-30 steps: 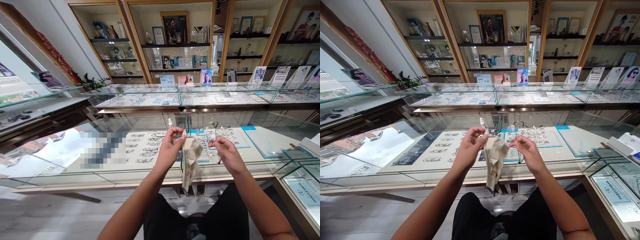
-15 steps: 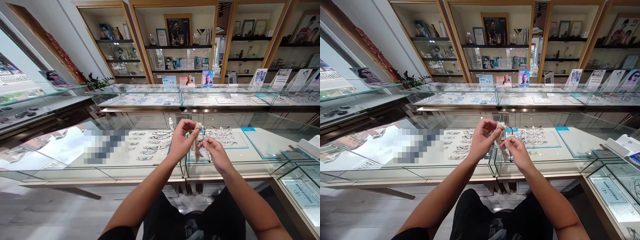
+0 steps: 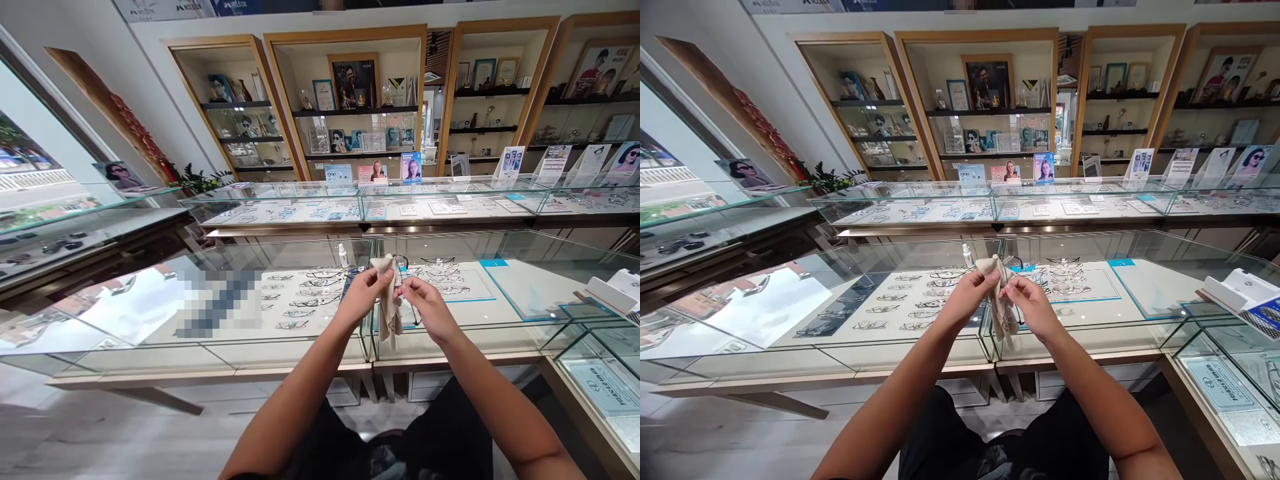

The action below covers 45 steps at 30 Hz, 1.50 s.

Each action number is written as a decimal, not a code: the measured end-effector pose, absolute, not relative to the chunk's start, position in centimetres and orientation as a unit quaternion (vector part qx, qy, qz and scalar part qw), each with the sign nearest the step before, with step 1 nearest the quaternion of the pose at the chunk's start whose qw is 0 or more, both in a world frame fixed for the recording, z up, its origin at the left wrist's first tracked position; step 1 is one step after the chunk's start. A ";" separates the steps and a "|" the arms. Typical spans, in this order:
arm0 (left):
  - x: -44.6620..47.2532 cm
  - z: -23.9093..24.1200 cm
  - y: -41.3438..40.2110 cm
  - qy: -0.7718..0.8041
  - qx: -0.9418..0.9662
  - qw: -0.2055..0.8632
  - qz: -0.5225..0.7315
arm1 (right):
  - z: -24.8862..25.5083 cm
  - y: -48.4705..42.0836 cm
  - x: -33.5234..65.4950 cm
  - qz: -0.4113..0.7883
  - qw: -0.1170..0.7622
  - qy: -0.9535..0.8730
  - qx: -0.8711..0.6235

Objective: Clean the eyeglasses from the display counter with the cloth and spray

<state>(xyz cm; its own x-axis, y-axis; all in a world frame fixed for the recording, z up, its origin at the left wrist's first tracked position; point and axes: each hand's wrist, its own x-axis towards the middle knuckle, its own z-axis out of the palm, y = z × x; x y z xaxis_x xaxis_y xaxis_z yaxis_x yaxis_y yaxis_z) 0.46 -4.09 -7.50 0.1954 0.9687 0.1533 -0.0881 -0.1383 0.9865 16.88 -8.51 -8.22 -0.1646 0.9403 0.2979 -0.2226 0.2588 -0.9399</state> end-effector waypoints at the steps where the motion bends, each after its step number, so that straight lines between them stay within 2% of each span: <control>1: 0.3 -7.4 -3.9 0.386 0.562 0.535 0.499 | -8.1 -8.2 16.8 0.521 0.557 -0.562 -0.321; 11: -0.6 -3.2 0.7 0.289 0.497 0.629 0.523 | -3.6 -1.9 16.6 0.554 0.481 -0.605 -0.310; 14: -0.3 -2.1 2.2 0.287 0.499 0.588 0.568 | -2.2 0.1 16.3 0.560 0.464 -0.623 -0.288; 19: -0.5 -1.8 4.2 0.332 0.518 0.449 0.648 | -1.1 1.9 15.4 0.540 0.449 -0.659 -0.270; 24: -2.6 -1.5 4.6 0.335 0.599 0.398 0.609 | -1.5 2.6 14.3 0.554 0.484 -0.632 -0.244; 28: -2.8 -2.2 3.9 0.312 0.610 0.446 0.577 | -2.2 2.8 13.5 0.551 0.546 -0.583 -0.242; 32: -2.1 -3.5 3.8 0.330 0.554 0.485 0.591 | -2.1 2.9 14.0 0.552 0.556 -0.566 -0.256; 37: -2.0 -4.6 3.6 0.347 0.570 0.547 0.505 | -2.5 3.6 14.6 0.448 0.621 -0.566 -0.304; 40: -1.2 -4.8 3.1 0.344 0.605 0.537 0.476 | -3.1 4.0 13.8 0.389 0.650 -0.566 -0.325; 45: 0.6 -5.4 3.1 0.310 0.580 0.545 0.520 | -3.9 4.3 12.0 0.470 0.678 -0.490 -0.282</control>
